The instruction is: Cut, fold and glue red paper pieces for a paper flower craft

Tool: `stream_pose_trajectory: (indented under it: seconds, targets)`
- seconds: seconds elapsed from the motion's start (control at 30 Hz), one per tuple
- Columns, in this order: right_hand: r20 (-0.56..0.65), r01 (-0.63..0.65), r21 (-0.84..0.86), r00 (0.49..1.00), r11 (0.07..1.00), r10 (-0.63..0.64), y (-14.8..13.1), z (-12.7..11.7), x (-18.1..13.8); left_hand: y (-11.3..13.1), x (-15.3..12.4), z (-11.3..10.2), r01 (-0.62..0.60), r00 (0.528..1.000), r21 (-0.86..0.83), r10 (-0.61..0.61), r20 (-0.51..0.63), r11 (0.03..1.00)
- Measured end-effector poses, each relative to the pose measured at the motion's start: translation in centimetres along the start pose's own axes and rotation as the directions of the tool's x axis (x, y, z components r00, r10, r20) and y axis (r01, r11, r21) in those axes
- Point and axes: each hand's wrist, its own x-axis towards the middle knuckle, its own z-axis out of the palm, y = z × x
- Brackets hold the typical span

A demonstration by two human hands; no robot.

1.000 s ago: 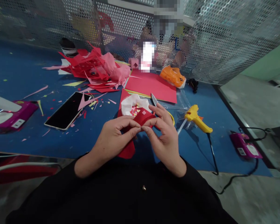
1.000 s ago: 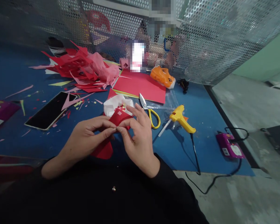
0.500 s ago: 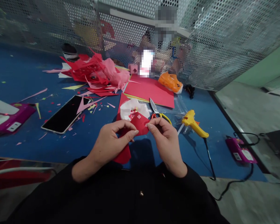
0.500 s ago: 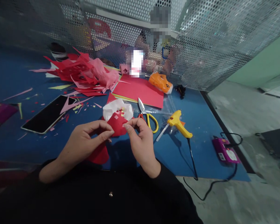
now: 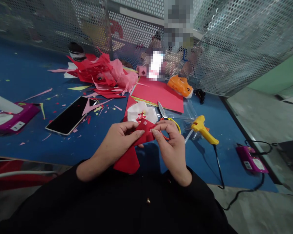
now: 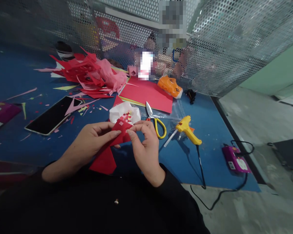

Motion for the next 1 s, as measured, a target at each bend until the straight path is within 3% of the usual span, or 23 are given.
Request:
stream_pose_trajectory:
  seconds: [0.53,1.0]
  targets:
    - [-0.084,0.046,-0.026,0.995,0.999,-0.048,0.5,1.1,-0.3,0.3,-0.1,0.1,-0.026,1.0,-0.039,0.027,0.009,0.999]
    - [-0.104,0.031,0.011,0.994,0.999,-0.029,0.6,1.4,-0.3,0.3,-0.1,0.1,-0.001,1.0,0.06,0.002,-0.017,0.998]
